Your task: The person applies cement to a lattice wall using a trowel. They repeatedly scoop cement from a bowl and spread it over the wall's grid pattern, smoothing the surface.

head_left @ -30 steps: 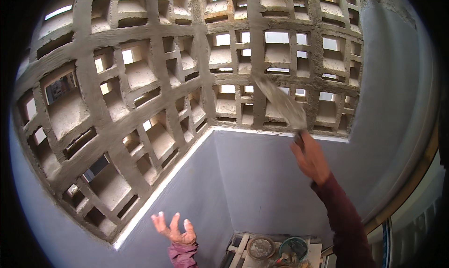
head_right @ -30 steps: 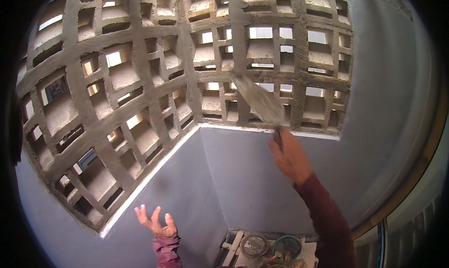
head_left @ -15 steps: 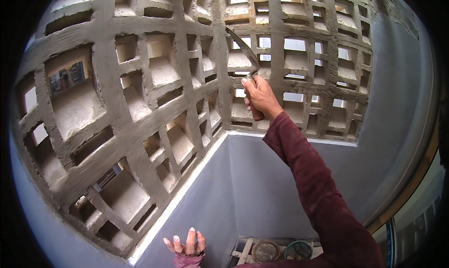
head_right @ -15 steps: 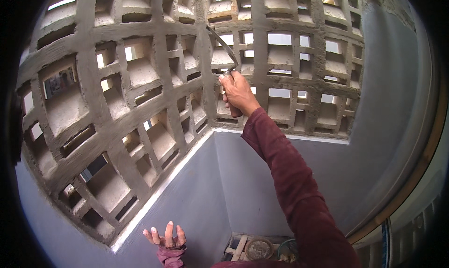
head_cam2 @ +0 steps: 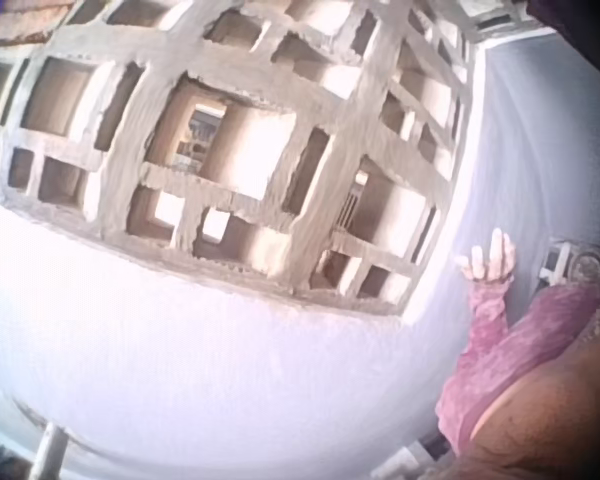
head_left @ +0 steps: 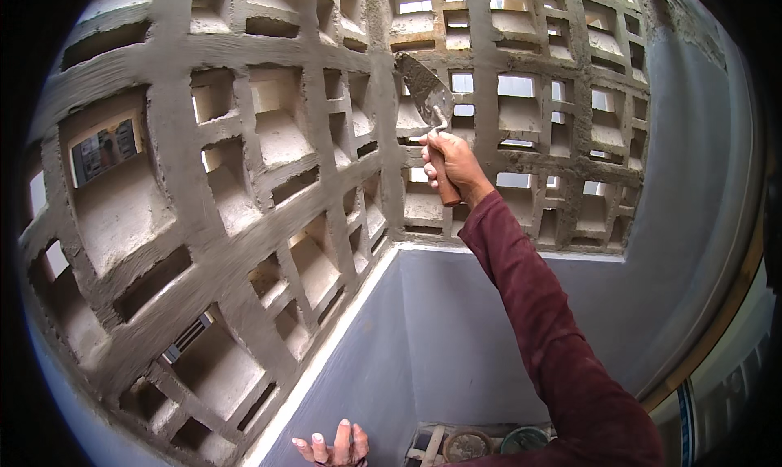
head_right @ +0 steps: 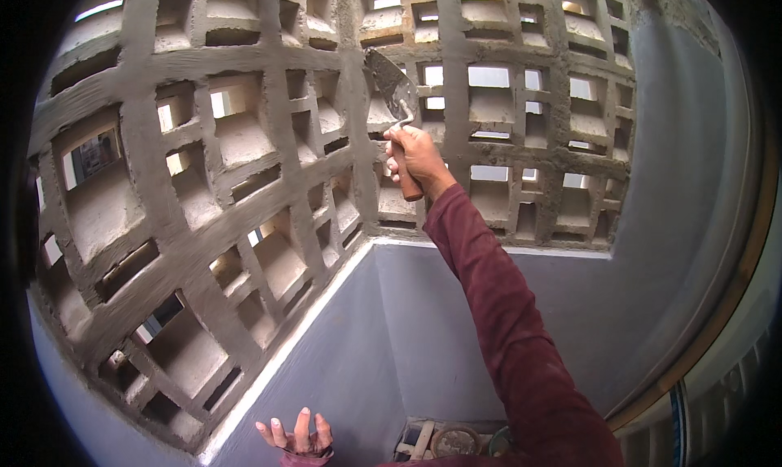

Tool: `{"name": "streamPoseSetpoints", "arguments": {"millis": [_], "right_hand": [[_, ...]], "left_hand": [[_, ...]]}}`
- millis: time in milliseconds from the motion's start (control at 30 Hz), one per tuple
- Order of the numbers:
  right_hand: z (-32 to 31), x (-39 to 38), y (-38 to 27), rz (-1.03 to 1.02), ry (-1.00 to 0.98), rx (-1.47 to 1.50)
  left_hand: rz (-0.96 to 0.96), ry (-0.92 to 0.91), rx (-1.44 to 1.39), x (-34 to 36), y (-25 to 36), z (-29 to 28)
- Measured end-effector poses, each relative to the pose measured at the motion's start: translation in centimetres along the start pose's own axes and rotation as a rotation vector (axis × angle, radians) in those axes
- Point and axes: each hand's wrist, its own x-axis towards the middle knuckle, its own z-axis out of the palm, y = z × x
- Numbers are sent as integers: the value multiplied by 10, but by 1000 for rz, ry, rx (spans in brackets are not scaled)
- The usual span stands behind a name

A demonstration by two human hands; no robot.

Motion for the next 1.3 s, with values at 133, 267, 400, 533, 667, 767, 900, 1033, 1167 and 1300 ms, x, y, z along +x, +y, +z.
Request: {"name": "streamPoseSetpoints", "arguments": {"millis": [133,267,400,533,667,767,900,1033,1167,1300], "right_hand": [[-14,-2,-2,4,19,-32],[-26,-3,-7,0,-6,-25],[-43,-2,-8,-7,-36,4],[-46,-8,-19,45,-43,91],[-54,-8,-17,42,-65,131],[-55,-10,-18,25,-49,92],[-62,-15,-21,11,-71,95],[-70,-23,-29,20,-39,75],[-81,-28,-35,20,-61,153],[-90,-34,-40,41,-86,219]], "left_hand": [[-5,-14,20,0,2,1],[-178,-10,15,-41,7,24],[-173,16,42,-23,6,22],[-206,89,60,-8,5,20],[-222,85,75,2,4,17],[-221,97,103,6,-1,21],[-224,69,125,8,1,21],[-231,67,128,7,1,22],[-231,66,130,11,1,21],[-230,65,131,18,0,20]]}}
